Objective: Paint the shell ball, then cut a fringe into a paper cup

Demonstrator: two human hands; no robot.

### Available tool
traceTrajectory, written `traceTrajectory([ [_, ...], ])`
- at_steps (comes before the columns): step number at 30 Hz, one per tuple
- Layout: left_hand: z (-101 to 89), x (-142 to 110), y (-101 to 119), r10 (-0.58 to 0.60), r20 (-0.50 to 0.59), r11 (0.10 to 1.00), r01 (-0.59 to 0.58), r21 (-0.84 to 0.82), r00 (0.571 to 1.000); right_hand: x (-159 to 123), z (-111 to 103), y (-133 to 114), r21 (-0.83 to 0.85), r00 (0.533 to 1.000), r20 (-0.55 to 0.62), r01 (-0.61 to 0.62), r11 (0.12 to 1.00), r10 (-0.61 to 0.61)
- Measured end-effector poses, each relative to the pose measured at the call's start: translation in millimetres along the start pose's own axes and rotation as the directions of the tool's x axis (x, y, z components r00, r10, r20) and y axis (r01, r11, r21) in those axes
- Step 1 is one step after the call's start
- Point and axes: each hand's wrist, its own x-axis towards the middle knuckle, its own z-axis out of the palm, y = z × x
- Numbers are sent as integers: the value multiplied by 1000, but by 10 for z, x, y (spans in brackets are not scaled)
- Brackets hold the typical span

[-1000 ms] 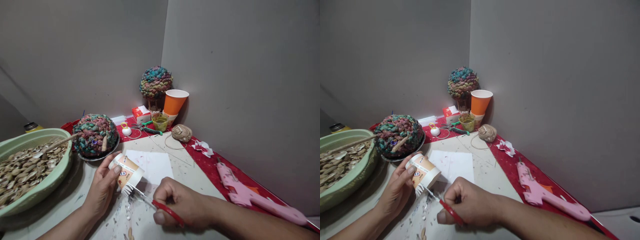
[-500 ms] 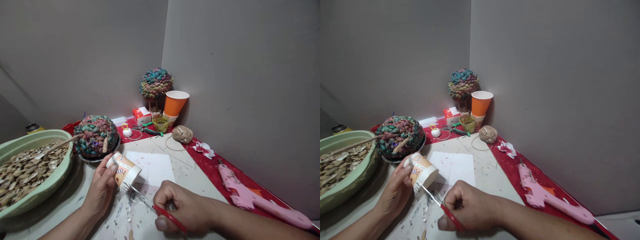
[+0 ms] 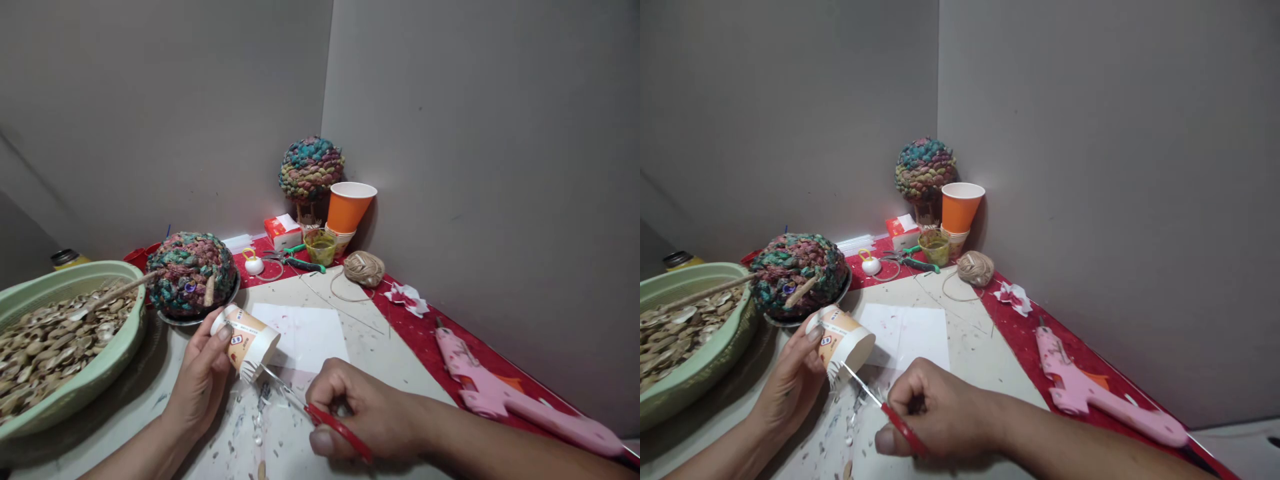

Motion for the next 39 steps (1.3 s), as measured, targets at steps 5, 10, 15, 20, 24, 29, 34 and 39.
traceTrajectory([
  [5,16,-3,-2,12,-26,1000,-12,-14,1000,2,4,-2,14,1000,2,-1,1000,1],
  [10,12,-20,-3,3,-35,1000,-3,12,999,5,1,-18,23,1000,-7,8,1000,-8],
  [15,-1,-12,-14,17,-46,1000,-16,25,999,-1,2,-39,7,1000,-2,-15,1000,15],
  [20,-4,-13,-17,12,-42,999,-10,35,999,-1,8,-37,31,999,-5,-40,999,40],
  [24,14,-17,-15,7,-48,999,-5,40,999,-1,10,-13,44,999,-14,-45,998,46],
  [29,10,-13,-18,3,-38,999,-2,44,999,-10,17,-11,80,999,-18,-38,996,40],
  [34,4,-16,-14,3,-43,998,0,62,999,-15,22,-51,83,999,-14,-42,996,43],
  [39,19,-16,-13,5,-49,999,-2,54,999,-10,29,-61,81,998,-25,-55,995,57],
])
